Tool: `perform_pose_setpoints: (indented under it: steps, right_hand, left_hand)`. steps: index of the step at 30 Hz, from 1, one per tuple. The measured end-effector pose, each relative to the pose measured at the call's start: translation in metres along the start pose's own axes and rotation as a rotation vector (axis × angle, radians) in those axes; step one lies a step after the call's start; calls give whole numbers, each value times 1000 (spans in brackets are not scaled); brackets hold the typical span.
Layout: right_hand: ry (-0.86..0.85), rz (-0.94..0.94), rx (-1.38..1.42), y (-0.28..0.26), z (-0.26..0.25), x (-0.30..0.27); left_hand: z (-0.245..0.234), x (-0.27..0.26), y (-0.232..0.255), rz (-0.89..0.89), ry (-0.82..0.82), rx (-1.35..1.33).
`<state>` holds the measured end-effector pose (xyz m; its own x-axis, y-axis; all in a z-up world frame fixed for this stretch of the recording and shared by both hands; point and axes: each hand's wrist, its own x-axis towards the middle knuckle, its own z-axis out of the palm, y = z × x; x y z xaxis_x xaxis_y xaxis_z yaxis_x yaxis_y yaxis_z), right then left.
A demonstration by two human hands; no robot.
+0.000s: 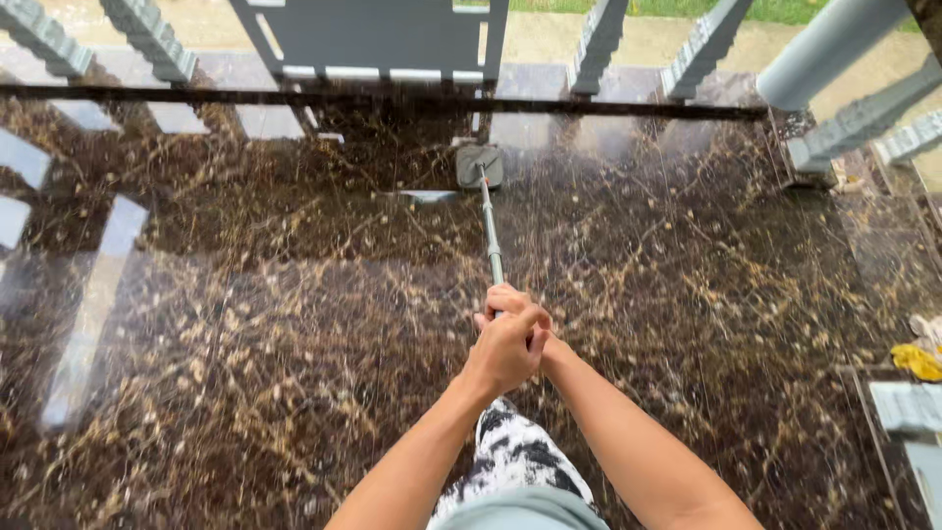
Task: The person mops a dark marbled balcony floor using a squeegee, pushing water across the surface and periodically handling the tool near a bucket.
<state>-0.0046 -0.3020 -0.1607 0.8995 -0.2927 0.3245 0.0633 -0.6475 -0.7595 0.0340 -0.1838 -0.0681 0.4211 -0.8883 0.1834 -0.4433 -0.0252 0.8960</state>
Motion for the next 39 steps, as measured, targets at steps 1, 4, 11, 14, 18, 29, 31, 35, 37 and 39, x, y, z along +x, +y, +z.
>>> perform_pose_setpoints:
  steps: [1, 4, 11, 14, 18, 29, 31, 35, 37, 39]
  right_hand:
    - [4, -1, -6, -15, 3, -19]
    - [38, -22, -37, -57, 6, -54]
    - [44, 90, -87, -130, 5, -120]
    - [69, 38, -109, -137, 1, -126]
    - [60, 53, -79, -137, 3, -134]
    - [52, 9, 18, -47, -7, -90]
    - [44, -1, 23, -25, -17, -65]
    - [20, -4, 17, 32, -43, -8]
    - [0, 0, 23, 60, -55, 18]
    - [-18, -5, 30, 90, -68, 44]
  left_hand:
    - [3, -21, 11, -9, -5, -2]
    - [5, -66, 43, 52, 26, 25]
    - [3, -134, 112, -8, -7, -94]
    - [5, -142, 126, -49, -11, -75]
    - [10, -144, 121, -6, 5, -74]
    - [27, -76, 73, 45, 26, -16]
    - [30, -45, 57, 32, 22, -10]
    - [34, 36, 21, 8, -15, 4]
    - [38, 76, 5, -12, -23, 15]
    - [42, 117, -7, -44, -23, 22]
